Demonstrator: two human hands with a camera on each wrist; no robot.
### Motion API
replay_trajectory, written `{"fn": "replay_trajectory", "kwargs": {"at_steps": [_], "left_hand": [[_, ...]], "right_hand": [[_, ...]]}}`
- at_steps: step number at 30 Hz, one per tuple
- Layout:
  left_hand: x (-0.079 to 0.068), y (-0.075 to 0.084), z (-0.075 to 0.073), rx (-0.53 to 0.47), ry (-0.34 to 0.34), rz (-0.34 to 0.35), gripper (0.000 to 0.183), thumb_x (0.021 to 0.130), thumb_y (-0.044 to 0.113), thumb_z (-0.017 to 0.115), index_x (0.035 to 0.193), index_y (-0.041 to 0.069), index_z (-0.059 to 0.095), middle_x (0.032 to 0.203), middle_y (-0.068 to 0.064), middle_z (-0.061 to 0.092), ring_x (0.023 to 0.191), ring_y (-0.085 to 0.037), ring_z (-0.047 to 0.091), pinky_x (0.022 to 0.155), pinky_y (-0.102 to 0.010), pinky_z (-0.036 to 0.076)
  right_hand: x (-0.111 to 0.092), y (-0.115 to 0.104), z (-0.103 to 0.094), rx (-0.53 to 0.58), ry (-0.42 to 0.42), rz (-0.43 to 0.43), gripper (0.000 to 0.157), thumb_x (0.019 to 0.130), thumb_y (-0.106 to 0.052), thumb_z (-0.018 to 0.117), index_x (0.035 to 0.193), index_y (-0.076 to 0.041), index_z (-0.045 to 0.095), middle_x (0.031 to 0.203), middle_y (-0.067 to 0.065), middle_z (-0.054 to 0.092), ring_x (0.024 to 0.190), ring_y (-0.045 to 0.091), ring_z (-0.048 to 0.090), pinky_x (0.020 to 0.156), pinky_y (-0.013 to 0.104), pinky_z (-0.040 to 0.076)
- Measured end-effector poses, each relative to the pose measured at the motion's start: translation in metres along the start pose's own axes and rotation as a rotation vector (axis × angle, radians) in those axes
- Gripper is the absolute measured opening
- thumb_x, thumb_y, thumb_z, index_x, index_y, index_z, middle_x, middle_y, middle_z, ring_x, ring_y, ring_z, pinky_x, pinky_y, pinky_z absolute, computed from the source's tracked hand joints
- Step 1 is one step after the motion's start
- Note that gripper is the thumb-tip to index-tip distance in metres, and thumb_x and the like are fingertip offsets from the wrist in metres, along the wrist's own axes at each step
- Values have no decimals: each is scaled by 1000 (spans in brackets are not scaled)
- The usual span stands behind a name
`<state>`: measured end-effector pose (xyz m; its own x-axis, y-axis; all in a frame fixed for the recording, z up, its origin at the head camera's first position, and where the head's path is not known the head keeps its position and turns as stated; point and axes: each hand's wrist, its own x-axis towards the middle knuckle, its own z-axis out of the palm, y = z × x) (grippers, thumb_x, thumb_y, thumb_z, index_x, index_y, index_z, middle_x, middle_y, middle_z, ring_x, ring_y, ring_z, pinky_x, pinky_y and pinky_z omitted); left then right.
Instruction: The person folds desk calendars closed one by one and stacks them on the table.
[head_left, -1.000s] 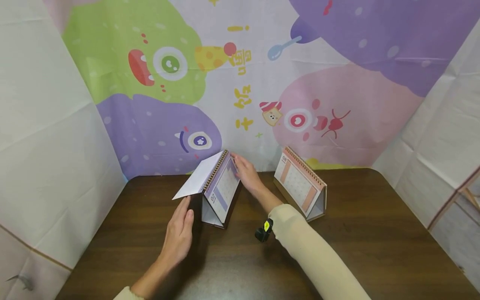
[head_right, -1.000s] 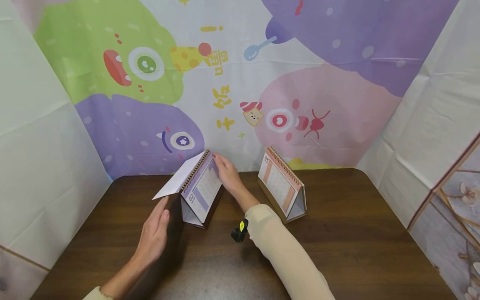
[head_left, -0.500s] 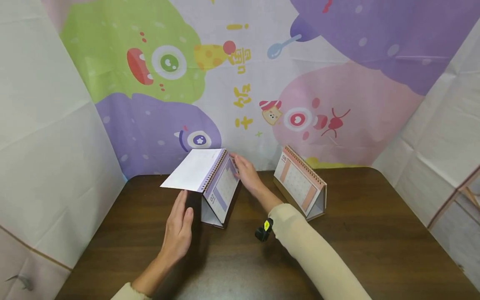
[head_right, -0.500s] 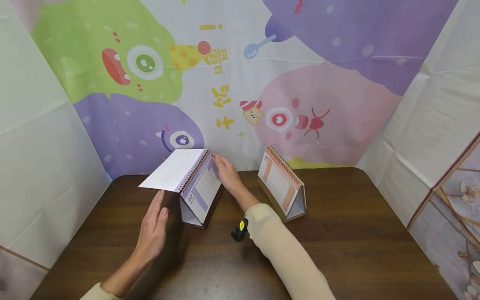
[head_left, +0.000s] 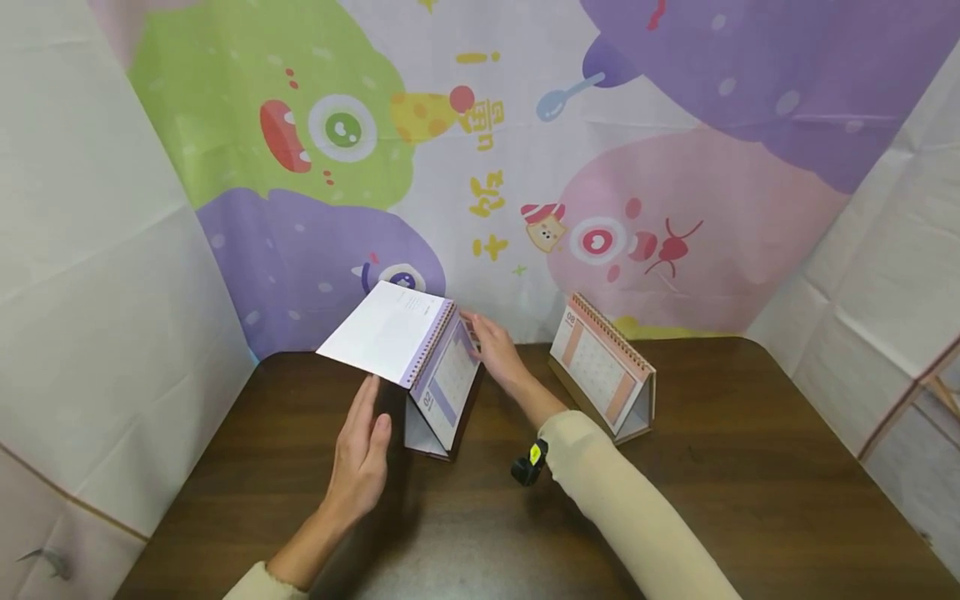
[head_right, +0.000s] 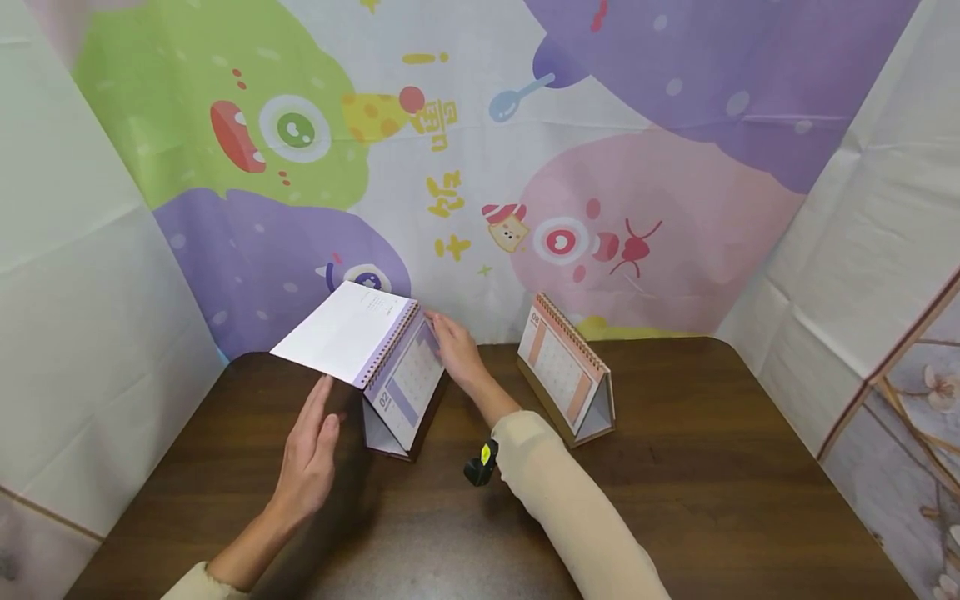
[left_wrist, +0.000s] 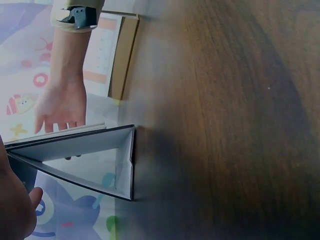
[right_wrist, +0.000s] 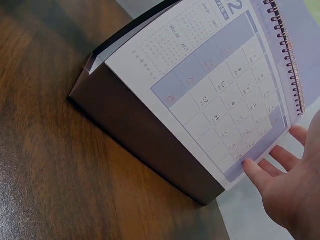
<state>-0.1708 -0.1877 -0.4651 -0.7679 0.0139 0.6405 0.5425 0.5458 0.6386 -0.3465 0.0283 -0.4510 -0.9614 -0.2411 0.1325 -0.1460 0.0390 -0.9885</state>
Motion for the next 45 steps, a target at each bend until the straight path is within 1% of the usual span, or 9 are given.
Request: {"fn": "replay_trajectory", "kwargs": {"at_steps": [2,6,9,14,17,22,27,34,45], "left_hand": [[0,-1,1,0,7,8,55,114,4,48,166,-14,42,172,-40,42,166,-40,40,131,-3,18],[1,-1,3,-15,22,22,56,113,2,48,167,-13,42,172,-40,44,167,-5,34,131,-3,19],[3,0,3,-74,15,19,63,112,2,48,173,-4,35,176,-35,42,164,7,30,131,-6,25],[7,1,4,-185,-1,16,74,112,3,46,181,14,24,182,-22,40,167,-8,39,123,-10,40],[9,3,3,-206,4,29,75,111,2,46,181,16,24,183,-20,39,166,-9,41,122,-11,43],[11,4,3,-211,19,72,74,108,-3,47,179,6,26,178,-29,42,162,4,42,120,-11,46],[11,4,3,-157,35,134,66,106,-7,48,172,-5,37,174,-36,43,163,8,37,121,-9,44],[14,5,1,-93,41,231,65,105,-5,51,169,-6,43,175,-34,42,164,3,37,120,-8,43],[18,3,2,-81,-13,336,61,110,7,54,167,-11,43,174,-38,38,172,-5,30,137,-17,27]], "right_hand": [[0,1,0,0,2,2,56,125,-35,31,168,-5,52,172,27,52,161,48,50,129,63,49],[0,2,-1,5,6,14,57,125,-36,30,167,-6,53,171,27,53,161,48,51,129,63,49],[0,2,-1,11,5,19,57,124,-36,30,167,-5,53,171,27,53,161,49,51,129,63,49],[0,2,-2,14,0,17,58,125,-35,28,167,-5,53,170,28,53,159,50,51,128,64,50],[-1,2,-3,15,-4,15,58,125,-35,27,167,-4,52,170,29,53,160,50,51,128,64,49],[-2,1,-3,14,-10,14,59,125,-36,27,168,-4,51,170,29,53,160,50,50,128,64,49],[-3,1,-4,12,-21,15,59,125,-36,26,168,-5,50,171,29,52,161,51,49,128,65,49],[-5,-3,-5,-1,-34,23,59,125,-38,26,169,-6,50,172,27,52,161,51,50,128,64,50],[-4,-11,-11,3,-58,25,61,125,-36,23,170,-3,48,175,29,47,165,51,44,131,65,46]]}}
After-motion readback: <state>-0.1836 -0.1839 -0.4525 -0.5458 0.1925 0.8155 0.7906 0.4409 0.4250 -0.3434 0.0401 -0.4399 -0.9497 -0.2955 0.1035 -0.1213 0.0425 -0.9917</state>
